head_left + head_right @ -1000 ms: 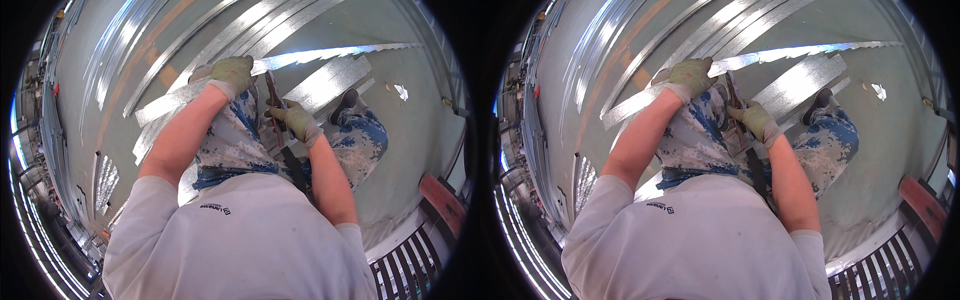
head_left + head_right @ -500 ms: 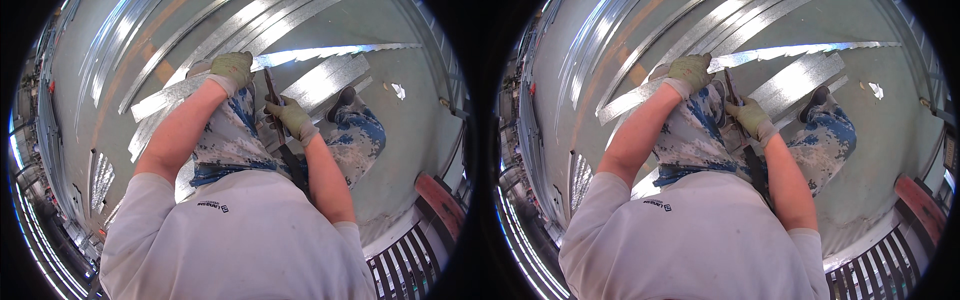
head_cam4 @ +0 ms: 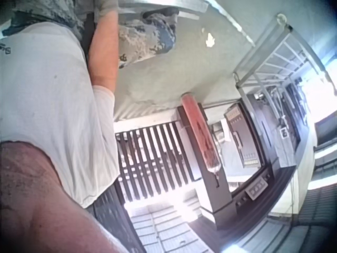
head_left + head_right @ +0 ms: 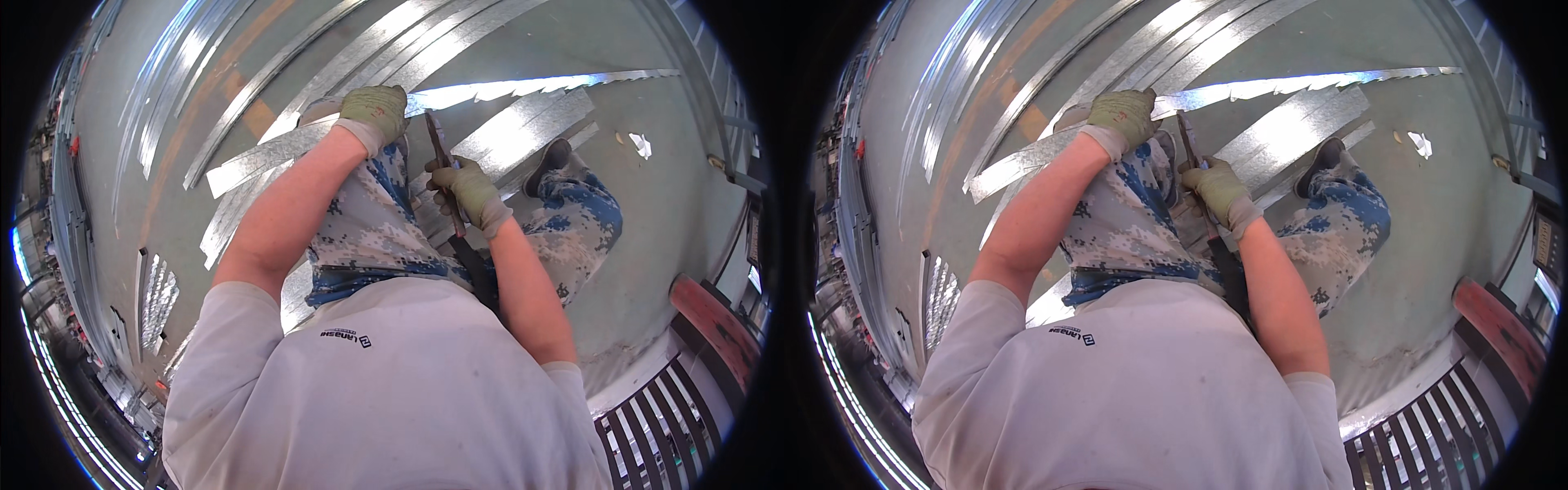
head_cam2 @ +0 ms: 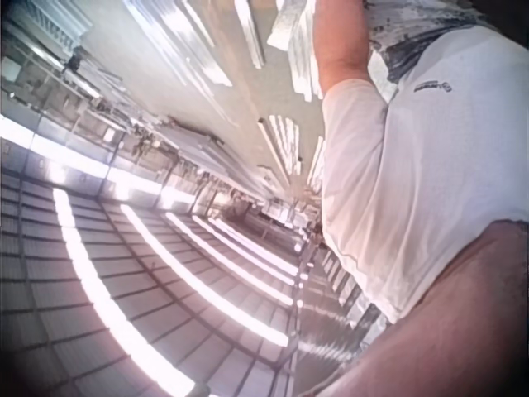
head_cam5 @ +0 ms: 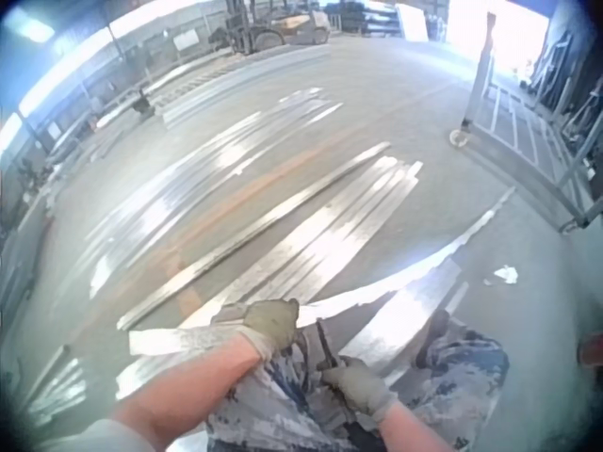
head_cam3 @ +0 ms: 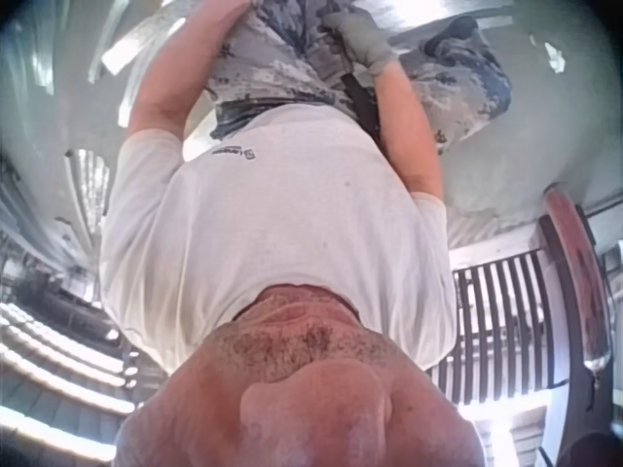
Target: The person sits on the floor and uses tin snips to cut a long metal strip into shorter segments. The person repeatedly positions the strip, cuts a section, and places the cut piece aside on the floor.
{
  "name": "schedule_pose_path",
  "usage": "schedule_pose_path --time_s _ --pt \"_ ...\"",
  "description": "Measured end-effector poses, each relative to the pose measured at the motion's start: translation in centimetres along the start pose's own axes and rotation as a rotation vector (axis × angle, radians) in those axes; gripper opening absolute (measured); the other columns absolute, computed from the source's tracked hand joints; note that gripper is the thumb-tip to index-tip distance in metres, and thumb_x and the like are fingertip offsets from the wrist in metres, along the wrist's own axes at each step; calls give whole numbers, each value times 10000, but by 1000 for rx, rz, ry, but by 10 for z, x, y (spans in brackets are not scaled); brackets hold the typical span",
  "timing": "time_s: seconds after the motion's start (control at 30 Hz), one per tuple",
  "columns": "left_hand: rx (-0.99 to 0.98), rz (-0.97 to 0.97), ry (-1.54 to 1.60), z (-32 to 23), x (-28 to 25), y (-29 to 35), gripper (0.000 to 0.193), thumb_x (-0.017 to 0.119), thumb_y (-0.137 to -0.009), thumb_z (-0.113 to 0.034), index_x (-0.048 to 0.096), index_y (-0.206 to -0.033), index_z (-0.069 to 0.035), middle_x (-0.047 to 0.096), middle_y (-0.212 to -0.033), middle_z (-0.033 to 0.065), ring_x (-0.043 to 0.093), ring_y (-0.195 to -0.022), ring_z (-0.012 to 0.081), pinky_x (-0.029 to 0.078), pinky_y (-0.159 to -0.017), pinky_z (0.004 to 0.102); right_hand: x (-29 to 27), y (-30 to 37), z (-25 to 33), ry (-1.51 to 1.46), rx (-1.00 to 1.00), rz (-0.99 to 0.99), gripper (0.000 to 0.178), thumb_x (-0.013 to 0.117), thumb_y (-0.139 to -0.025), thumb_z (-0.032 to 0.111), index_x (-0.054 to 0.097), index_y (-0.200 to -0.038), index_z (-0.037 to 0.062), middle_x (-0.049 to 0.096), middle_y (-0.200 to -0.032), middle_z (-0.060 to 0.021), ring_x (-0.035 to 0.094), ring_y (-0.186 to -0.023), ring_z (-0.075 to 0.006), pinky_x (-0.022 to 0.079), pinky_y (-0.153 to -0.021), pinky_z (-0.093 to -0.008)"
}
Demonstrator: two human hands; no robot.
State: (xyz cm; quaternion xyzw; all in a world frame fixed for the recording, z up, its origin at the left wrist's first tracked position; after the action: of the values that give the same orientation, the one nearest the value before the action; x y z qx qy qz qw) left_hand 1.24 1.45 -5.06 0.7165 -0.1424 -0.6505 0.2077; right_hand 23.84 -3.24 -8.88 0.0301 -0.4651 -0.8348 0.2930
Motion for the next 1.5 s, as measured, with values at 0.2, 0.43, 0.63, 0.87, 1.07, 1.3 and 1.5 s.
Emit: schedule_pose_path --time_s 0.2,0.43,0.63,0.87,1.07,1.3,1.5 --pt "-1 -29 -2 4 6 -2 472 757 -1018 -394 719 -1358 -69 819 -1285 205 786 -1212 408 613 -1016 544 3 -2 -1 110 2 -70 359 663 -993 120 699 -1336 21 736 -931 -109 678 -648 -210 577 -577 -412" --pt "84 -120 2 -1 3 4 326 678 -1020 -238 827 -1220 -29 848 -1195 225 830 -1114 396 650 -938 535 4 -10 -4 334 69 -223 406 688 -1026 169 675 -1400 11 802 -1102 -226 809 -856 -326 657 -744 -507" --pt "96 -77 -28 1 6 2 397 736 -1015 -323 747 -1303 -49 835 -1230 212 808 -1151 405 633 -971 530 22 -4 9 1017 -92 -463 441 654 -1048 185 619 -1435 -24 775 -1313 -327 757 -1219 -530 608 -1083 -528" --pt "145 -134 -22 -1 8 -3 276 664 -1012 -164 884 -1149 -70 860 -1177 206 842 -1096 373 666 -903 513 30 6 22 1085 -31 -553 460 646 -1020 150 621 -1437 -45 737 -1391 -335 723 -1333 -498 582 -1140 -544" --pt "82 -47 24 -2 2 -6 381 776 -983 -365 790 -1255 -98 832 -1245 180 791 -1197 370 619 -1025 502 25 3 24 1004 30 -497 493 682 -1027 181 638 -1476 -19 721 -1467 -308 715 -1379 -461 578 -1170 -527" --pt "88 5 44 4 -3 2 579 844 -922 -384 711 -1391 -72 800 -1353 197 768 -1267 379 608 -1064 498 10 1 15 1005 1 -459 470 623 -1046 248 689 -1462 39 772 -1377 -269 728 -1321 -454 557 -1135 -534" --pt "97 53 84 3 -15 8 690 880 -901 -420 672 -1446 -52 780 -1385 214 744 -1298 407 593 -1087 506 10 13 6 523 -11 -103 502 710 -1050 355 709 -1431 28 803 -1143 -157 793 -985 -251 632 -856 -413"
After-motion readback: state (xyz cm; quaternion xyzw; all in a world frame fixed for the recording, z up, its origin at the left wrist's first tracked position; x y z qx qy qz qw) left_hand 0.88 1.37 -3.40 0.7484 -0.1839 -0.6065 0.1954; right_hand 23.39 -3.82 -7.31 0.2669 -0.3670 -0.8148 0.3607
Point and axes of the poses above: each hand's wrist, its own y-axis away from the middle knuckle, its own x-axis out of the palm, z = x × y, the point moved 5 cm from there along -y, towards the middle knuckle
